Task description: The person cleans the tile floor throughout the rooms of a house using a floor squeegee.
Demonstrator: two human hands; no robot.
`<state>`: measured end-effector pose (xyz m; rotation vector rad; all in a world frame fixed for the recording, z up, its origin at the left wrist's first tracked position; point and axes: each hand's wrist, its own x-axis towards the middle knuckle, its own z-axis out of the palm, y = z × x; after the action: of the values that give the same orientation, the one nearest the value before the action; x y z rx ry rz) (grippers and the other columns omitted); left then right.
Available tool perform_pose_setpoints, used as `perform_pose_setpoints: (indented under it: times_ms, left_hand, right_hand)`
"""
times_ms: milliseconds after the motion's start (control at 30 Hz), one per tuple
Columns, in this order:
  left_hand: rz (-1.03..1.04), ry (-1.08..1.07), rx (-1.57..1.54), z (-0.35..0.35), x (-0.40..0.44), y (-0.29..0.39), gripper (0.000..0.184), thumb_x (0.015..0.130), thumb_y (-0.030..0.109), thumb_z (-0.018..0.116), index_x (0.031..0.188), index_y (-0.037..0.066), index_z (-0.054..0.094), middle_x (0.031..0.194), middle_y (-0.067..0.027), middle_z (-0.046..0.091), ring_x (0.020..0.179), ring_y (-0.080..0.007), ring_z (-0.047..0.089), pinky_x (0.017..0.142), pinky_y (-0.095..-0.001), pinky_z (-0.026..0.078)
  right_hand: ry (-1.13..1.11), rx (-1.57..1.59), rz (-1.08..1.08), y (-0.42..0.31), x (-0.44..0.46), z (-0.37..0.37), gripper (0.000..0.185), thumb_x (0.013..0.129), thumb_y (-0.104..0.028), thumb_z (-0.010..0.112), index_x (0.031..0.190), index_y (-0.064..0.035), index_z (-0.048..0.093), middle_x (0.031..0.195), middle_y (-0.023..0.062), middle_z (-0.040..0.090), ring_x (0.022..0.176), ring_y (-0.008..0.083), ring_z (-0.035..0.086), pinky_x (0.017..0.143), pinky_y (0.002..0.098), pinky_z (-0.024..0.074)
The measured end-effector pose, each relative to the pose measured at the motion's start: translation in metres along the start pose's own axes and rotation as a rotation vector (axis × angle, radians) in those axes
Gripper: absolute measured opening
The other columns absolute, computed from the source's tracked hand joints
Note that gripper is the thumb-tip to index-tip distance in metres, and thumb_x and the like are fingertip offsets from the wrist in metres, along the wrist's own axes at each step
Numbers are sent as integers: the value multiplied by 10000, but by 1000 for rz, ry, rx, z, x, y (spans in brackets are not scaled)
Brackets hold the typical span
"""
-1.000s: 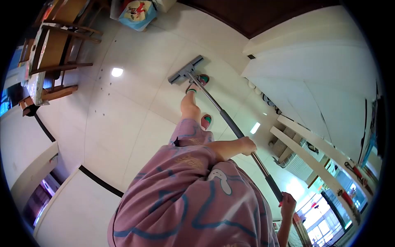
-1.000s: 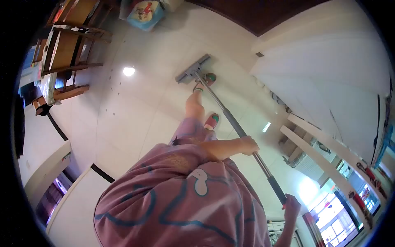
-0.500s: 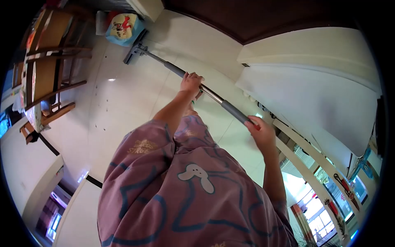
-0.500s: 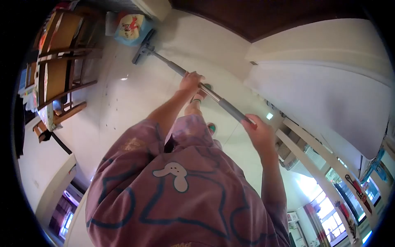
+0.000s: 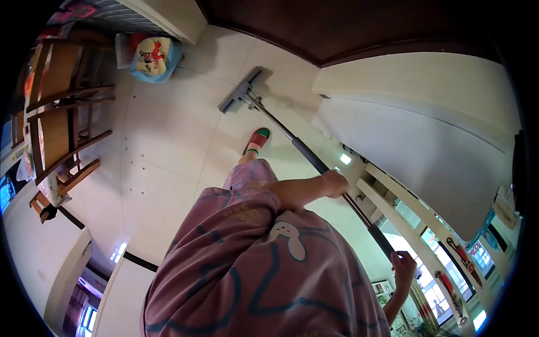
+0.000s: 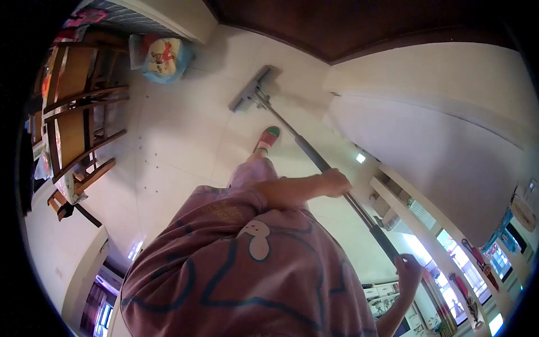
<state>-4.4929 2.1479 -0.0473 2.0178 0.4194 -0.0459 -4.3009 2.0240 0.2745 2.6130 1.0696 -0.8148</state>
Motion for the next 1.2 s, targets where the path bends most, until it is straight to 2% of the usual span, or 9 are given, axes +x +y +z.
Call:
perform_pose_setpoints:
  times_ms: [300, 433, 533, 600, 700, 833, 867, 933, 1200]
  left_hand:
    - [-451, 176, 186, -108, -41, -161, 148, 804, 261, 566, 851, 197, 691, 912, -75, 683, 909, -279, 650, 822, -441, 470]
    - [-546, 425, 271, -168, -54, -200, 180, 804, 293, 604, 947, 219, 685, 962, -85, 657, 997, -277, 607, 842, -440, 457]
    - [-620, 839, 305, -164, -58, -205, 276, 793, 259, 652, 1068, 239, 652, 1056, -84, 627, 1100, -287, 550, 965, -470, 395]
    - [-781, 1015, 165, -159, -50, -196, 416, 768, 209, 695, 1169, 260, 599, 1223, -48, 554, 1273, -250, 415, 1087, -529, 239]
    - [-717, 700, 164, -154, -45, -169, 429, 760, 192, 707, 1171, 239, 596, 1248, -83, 535, 1317, -248, 369, 1115, -533, 201]
    - [-597, 535, 174, -119, -13, -132, 338, 751, 214, 719, 1079, 229, 637, 1084, -61, 577, 1201, -236, 459, 1097, -539, 230]
    - [-462, 656, 281, -89, -2, -136, 252, 722, 233, 701, 972, 228, 668, 943, -57, 602, 1094, -222, 522, 969, -533, 325]
    - [-457, 528, 198, -70, 11, -105, 235, 749, 212, 692, 983, 217, 669, 953, -73, 593, 1113, -242, 512, 1051, -556, 255]
    - [-220, 321, 145, 33, 42, -28, 196, 763, 104, 668, 930, 206, 679, 976, -59, 605, 1132, -257, 510, 1093, -574, 206]
  right_hand:
    - [-114, 31, -224, -147, 132, 64, 278, 801, -289, 717, 851, -19, 674, 582, 29, 531, 508, 81, 474, 489, 275, 385]
    - [-96, 215, -294, -228, 170, 57, 259, 808, -287, 706, 867, -37, 670, 600, 9, 522, 502, 69, 444, 474, 254, 362]
    - [-152, 181, -139, -280, 154, 34, 249, 828, -279, 686, 930, -52, 681, 663, 41, 594, 553, 93, 512, 533, 255, 414]
    - [-96, 194, -237, -261, 150, 32, 251, 839, -270, 674, 968, -54, 679, 711, 59, 628, 598, 108, 545, 581, 257, 435]
    - [-65, 160, -327, -230, 129, 24, 283, 864, -244, 646, 1062, -43, 664, 840, 100, 690, 711, 144, 610, 704, 264, 470]
    - [-73, 207, -185, -167, 95, 19, 307, 855, -223, 652, 1094, -30, 662, 770, 79, 670, 683, 126, 609, 650, 257, 469]
    - [-43, 169, -137, -148, 88, 21, 285, 864, -214, 642, 1095, -49, 669, 700, 46, 640, 594, 84, 550, 547, 233, 419]
    - [10, 158, -125, -100, 74, 31, 273, 874, -224, 628, 1100, -80, 678, 612, 10, 607, 471, 38, 468, 428, 206, 363]
    - [27, 392, 273, 21, -26, 75, 283, 889, -248, 631, 1129, -103, 670, 627, -15, 557, 536, 47, 461, 478, 219, 370]
